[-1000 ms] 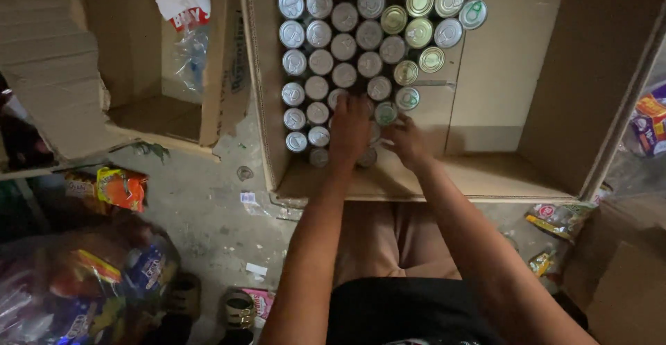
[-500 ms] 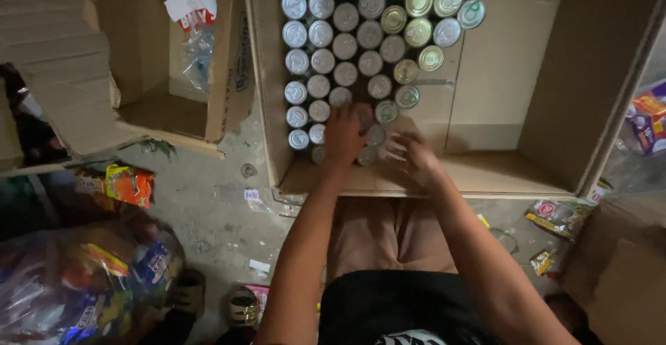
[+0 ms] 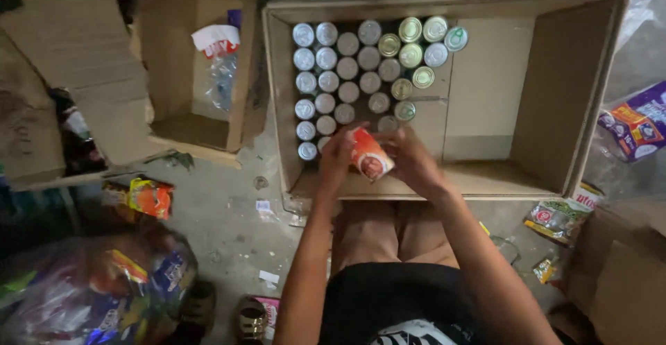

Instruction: Organizing and stocking canned goods on shelves and in a storage box.

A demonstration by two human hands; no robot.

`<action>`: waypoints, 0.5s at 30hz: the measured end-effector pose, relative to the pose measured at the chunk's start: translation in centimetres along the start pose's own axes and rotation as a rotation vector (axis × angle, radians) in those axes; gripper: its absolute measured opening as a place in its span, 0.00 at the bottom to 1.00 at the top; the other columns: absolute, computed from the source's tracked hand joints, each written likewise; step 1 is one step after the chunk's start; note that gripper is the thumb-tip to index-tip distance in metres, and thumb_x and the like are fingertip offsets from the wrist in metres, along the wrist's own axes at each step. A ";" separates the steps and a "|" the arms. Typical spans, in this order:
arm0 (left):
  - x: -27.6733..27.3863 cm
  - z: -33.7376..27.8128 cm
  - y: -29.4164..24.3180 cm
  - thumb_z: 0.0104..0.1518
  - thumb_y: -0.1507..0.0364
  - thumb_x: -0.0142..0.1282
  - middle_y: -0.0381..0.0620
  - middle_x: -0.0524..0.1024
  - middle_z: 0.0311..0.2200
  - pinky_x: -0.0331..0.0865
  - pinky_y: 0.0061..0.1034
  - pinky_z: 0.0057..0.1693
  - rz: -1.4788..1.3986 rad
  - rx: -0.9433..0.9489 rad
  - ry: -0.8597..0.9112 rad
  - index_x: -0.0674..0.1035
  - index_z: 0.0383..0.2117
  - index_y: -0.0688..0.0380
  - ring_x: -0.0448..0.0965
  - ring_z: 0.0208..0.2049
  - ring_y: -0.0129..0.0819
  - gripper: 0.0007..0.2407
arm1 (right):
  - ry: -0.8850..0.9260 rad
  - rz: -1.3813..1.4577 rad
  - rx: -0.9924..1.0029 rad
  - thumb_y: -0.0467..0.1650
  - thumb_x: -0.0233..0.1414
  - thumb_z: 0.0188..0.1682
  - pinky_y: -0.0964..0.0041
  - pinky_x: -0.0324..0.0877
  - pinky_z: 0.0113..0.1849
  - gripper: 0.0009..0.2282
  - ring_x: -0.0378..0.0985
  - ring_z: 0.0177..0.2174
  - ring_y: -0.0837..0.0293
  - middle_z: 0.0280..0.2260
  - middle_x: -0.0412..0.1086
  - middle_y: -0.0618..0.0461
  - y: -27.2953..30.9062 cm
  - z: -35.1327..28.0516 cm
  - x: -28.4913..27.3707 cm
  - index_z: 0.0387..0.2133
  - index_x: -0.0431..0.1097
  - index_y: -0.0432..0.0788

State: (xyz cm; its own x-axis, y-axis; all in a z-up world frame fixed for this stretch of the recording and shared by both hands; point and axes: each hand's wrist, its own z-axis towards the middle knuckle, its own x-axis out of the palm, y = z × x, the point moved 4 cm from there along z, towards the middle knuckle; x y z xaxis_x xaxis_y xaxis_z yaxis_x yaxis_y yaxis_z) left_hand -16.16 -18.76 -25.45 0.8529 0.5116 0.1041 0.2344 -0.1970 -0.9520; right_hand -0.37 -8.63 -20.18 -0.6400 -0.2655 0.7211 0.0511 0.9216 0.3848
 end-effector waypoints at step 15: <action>7.5 -4.4 -16.4 0.71 0.47 0.43 0.50 0.75 0.52 0.70 0.26 0.49 -0.673 -0.174 0.409 0.69 0.64 0.62 0.76 0.48 0.34 0.30 | 0.069 0.049 -0.164 0.41 0.48 0.53 0.47 0.63 0.57 0.25 0.72 0.53 0.51 0.54 0.70 0.47 3.3 -8.9 10.2 0.59 0.61 0.37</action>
State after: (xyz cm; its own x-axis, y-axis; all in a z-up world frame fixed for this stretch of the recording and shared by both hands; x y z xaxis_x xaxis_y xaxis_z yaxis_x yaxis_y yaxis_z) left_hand -11.53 -15.35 -7.74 0.5985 0.2273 0.7682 0.7991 -0.1004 -0.5928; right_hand 0.05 -10.83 -6.42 -0.5796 -0.2457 0.7769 0.2089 0.8768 0.4332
